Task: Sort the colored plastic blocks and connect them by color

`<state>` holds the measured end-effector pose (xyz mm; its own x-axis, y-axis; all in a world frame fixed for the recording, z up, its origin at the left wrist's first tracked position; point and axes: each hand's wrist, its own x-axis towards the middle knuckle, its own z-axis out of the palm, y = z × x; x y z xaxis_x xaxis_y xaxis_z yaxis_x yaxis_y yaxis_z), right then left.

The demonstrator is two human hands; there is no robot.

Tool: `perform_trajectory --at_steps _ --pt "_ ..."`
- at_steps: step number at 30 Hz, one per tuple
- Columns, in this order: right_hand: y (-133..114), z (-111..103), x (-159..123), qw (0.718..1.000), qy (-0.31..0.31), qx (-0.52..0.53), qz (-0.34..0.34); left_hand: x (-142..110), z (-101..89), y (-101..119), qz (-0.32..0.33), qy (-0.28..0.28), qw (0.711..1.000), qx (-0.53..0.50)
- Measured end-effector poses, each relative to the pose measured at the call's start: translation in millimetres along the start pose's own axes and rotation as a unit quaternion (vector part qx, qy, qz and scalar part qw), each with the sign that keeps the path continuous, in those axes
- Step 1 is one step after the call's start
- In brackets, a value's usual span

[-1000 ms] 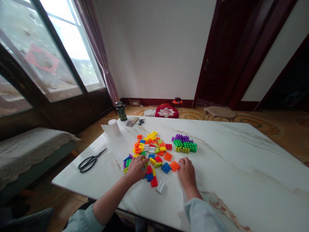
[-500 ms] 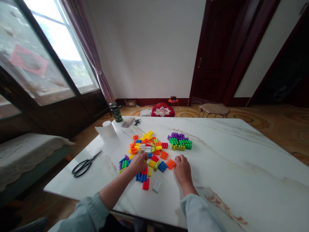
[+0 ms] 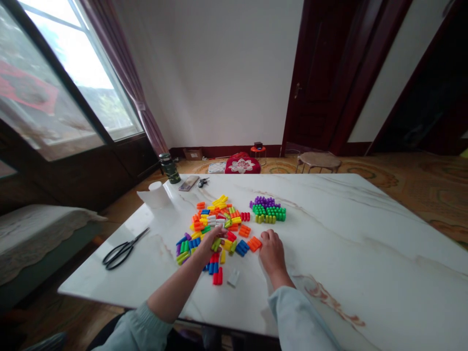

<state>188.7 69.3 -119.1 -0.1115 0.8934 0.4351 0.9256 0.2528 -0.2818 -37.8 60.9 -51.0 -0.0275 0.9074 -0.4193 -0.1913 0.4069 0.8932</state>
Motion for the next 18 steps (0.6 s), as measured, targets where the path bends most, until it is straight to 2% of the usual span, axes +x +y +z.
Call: perform_trajectory --at_steps 1,3,4,6,7,8,13,15,18 --pt "0 0 0 1.0 0.001 0.001 -0.001 -1 2.7 -2 0.012 0.001 1.0 0.027" --pt "-1 -1 0 1.0 0.002 0.001 -0.001 -2 8.2 -7 0.079 0.01 0.979 0.189" --pt "-1 -2 0 1.0 0.002 0.0 -0.001 -2 10.8 -10 0.115 0.012 0.951 0.287" --pt "-1 -3 0 1.0 0.003 -0.004 0.0 -3 15.4 -14 0.172 0.012 0.869 0.464" --pt "-1 -3 0 1.0 0.003 -0.007 -0.001 -3 17.2 -16 0.187 0.009 0.831 0.523" --pt "-2 -3 0 1.0 0.004 -0.009 -0.001 -3 18.4 -16 0.193 0.004 0.81 0.554" --pt "-2 -3 0 1.0 0.002 -0.004 0.002 -2 16.2 1 0.204 -0.002 0.781 0.59" --pt "-3 -4 0 1.0 -0.001 0.002 0.004 7 12.8 17 0.214 0.021 0.774 0.596" --pt "-5 -6 -1 1.0 -0.004 0.004 0.004 31 9.7 45 0.224 0.087 0.759 0.605"
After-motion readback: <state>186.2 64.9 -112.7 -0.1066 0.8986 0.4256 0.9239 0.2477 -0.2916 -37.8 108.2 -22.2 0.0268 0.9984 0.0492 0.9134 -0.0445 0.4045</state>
